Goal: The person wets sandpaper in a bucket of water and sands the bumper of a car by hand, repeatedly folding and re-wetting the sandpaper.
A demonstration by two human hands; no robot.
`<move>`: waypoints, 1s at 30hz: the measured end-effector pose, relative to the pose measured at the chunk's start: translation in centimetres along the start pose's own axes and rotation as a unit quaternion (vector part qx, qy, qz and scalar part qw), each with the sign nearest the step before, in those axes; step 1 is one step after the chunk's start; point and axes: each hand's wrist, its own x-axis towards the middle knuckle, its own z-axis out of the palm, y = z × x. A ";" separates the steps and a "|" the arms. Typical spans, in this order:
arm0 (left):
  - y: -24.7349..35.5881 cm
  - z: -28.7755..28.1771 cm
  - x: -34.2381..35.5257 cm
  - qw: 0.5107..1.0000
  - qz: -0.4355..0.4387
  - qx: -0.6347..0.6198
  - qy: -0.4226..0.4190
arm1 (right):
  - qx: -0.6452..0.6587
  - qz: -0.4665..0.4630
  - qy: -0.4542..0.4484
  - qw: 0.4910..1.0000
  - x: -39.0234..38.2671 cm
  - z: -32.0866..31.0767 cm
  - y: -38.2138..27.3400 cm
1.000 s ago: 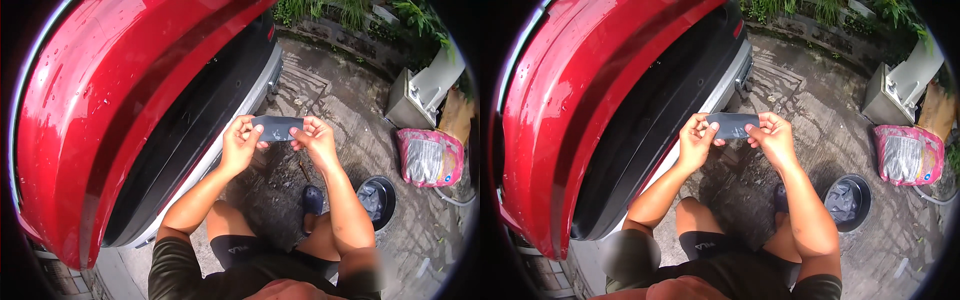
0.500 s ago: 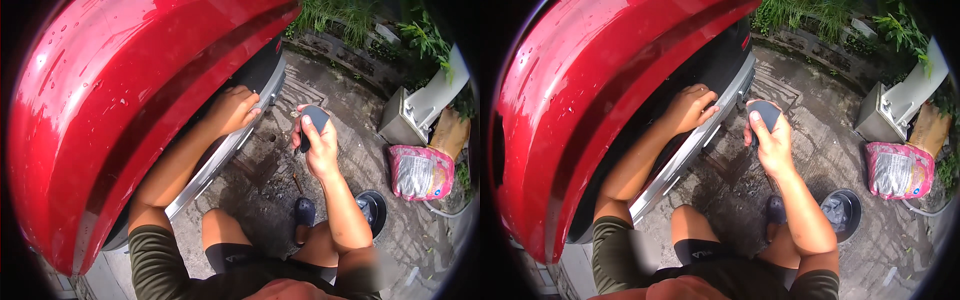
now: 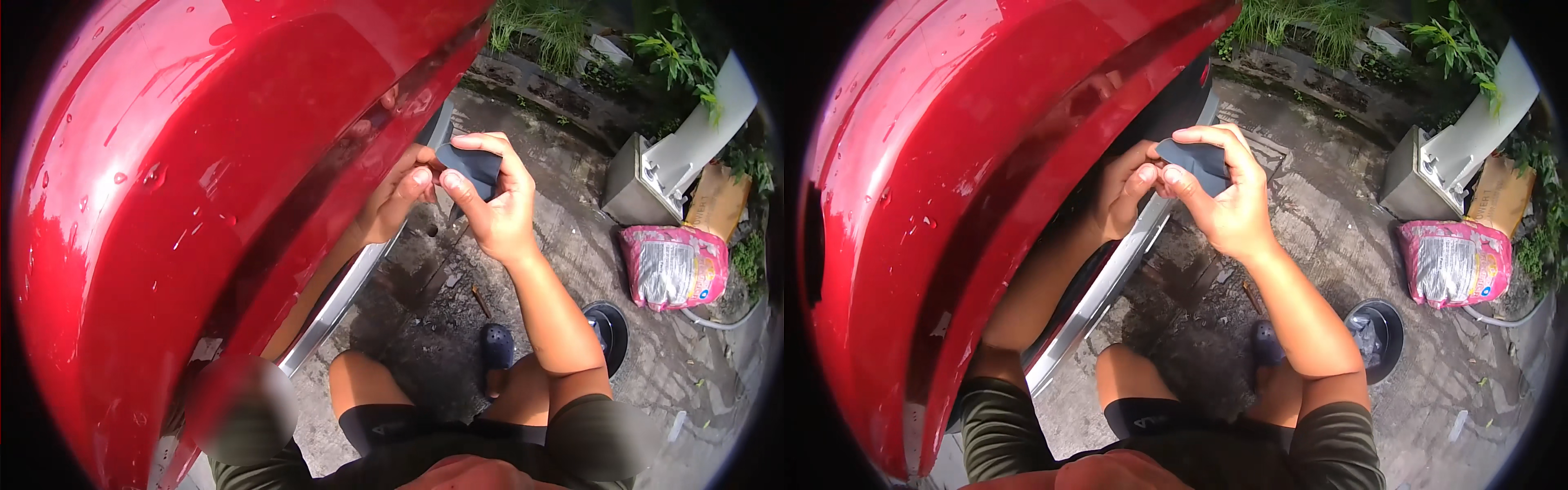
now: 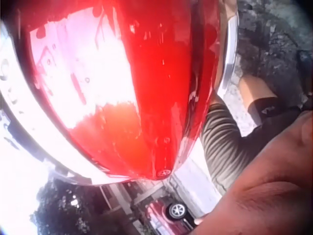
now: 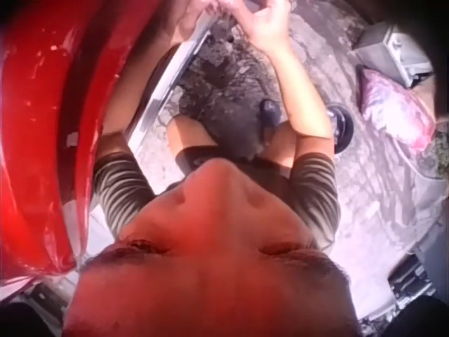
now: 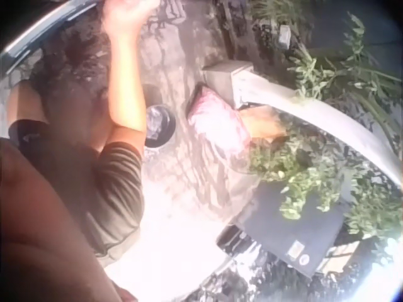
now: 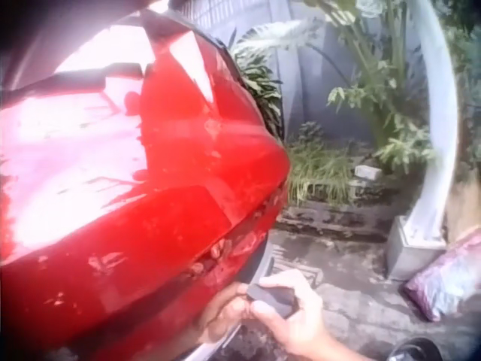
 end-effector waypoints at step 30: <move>1.7 3.7 -2.0 0.978 -0.155 -0.072 0.121 | 0.317 0.241 0.160 0.903 -5.6 0.6 2.1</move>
